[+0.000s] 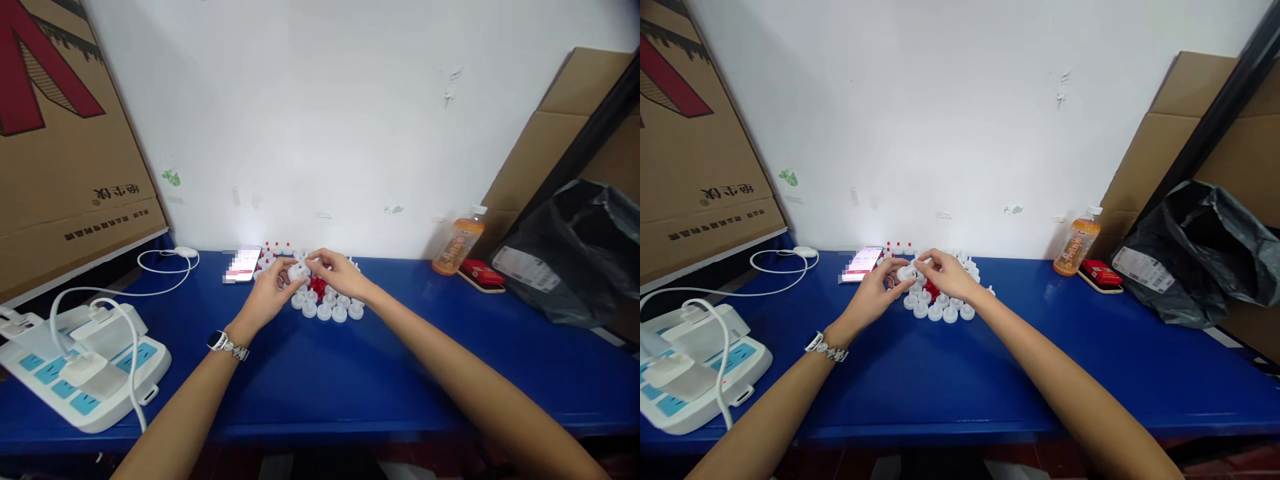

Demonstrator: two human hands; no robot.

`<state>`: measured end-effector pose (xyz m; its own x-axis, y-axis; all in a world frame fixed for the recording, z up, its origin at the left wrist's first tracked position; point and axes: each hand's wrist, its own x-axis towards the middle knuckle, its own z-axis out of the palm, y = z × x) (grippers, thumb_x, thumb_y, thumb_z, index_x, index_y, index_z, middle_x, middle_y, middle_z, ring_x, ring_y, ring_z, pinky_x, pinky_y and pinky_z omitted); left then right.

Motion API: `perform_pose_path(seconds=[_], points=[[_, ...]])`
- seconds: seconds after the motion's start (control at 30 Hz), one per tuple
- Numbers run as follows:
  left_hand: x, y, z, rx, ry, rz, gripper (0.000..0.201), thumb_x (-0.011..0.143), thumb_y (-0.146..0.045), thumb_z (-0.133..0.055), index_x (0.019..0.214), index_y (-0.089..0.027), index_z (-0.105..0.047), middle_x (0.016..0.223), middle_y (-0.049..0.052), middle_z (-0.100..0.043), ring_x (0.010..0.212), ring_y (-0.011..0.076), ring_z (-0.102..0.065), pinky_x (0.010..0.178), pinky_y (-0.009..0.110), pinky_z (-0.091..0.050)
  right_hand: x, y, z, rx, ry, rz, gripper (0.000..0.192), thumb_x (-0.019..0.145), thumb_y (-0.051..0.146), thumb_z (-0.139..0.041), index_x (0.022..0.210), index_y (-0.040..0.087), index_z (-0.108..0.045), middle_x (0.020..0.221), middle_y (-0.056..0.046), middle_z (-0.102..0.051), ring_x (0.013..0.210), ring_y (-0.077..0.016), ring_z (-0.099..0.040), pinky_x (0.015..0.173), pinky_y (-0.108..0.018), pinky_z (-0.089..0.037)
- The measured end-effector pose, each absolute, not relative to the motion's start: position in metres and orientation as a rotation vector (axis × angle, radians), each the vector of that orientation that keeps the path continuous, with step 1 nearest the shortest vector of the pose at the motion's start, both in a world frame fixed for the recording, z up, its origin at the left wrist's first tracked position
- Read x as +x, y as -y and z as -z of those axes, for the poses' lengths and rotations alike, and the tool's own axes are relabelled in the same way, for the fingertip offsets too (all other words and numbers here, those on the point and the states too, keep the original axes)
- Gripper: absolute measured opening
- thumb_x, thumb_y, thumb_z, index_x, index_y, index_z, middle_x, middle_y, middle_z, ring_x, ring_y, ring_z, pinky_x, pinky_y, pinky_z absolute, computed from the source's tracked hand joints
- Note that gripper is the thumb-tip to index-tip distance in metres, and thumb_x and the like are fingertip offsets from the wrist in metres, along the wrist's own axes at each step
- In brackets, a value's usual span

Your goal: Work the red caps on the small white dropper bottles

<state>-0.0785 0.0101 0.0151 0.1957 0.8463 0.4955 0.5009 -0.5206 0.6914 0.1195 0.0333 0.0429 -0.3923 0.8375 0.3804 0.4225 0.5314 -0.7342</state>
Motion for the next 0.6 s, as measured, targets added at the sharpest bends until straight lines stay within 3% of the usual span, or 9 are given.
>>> perform_pose_path(seconds=[0.17, 0.33, 0.47, 0.6], points=[[-0.078, -0.012, -0.012, 2.008, -1.228, -1.318, 0.034, 0.084, -0.045, -0.066, 0.104, -0.021, -0.054, 0.085, 0.001, -0.067, 0.076, 0.0163, -0.060, 0.071, 0.029, -0.046, 0.097, -0.035, -0.046, -0.845, 1.944, -0.833, 0.024, 0.082, 0.038, -0.065, 0.086, 0.015, -0.068, 0.079, -0.003, -0.069, 0.069, -0.0134, -0.059, 0.065, -0.026, -0.046], [-0.096, -0.016, -0.015, 2.036, -1.483, -1.434, 0.029, 0.084, -0.043, -0.064, 0.101, -0.020, -0.056, 0.102, 0.005, -0.066, 0.082, 0.0174, -0.061, 0.072, 0.030, -0.046, 0.088, -0.071, -0.054, -0.990, 1.922, -0.600, 0.016, 0.083, 0.028, -0.063, 0.084, 0.014, -0.070, 0.079, -0.004, -0.072, 0.070, -0.0128, -0.062, 0.067, -0.024, -0.046], [-0.112, -0.018, -0.012, 2.045, -1.609, -1.321, 0.014, 0.086, -0.033, -0.058, 0.087, -0.019, -0.057, 0.079, 0.001, -0.063, 0.070, 0.0154, -0.058, 0.066, 0.027, -0.044, 0.070, -0.112, -0.056, -1.273, 2.134, -0.355, 0.015, 0.083, 0.018, -0.059, 0.090, 0.013, -0.072, 0.085, -0.006, -0.074, 0.076, -0.0136, -0.065, 0.070, -0.022, -0.046], [-0.116, -0.019, -0.004, 2.091, -1.653, -1.087, 0.016, 0.086, -0.035, -0.059, 0.092, -0.020, -0.059, 0.070, -0.001, -0.061, 0.062, 0.0151, -0.057, 0.059, 0.026, -0.040, 0.042, -0.136, -0.045, -1.349, 2.343, -0.248, 0.016, 0.080, 0.016, -0.060, 0.088, 0.015, -0.074, 0.087, -0.006, -0.075, 0.080, -0.0158, -0.065, 0.072, -0.022, -0.045]])
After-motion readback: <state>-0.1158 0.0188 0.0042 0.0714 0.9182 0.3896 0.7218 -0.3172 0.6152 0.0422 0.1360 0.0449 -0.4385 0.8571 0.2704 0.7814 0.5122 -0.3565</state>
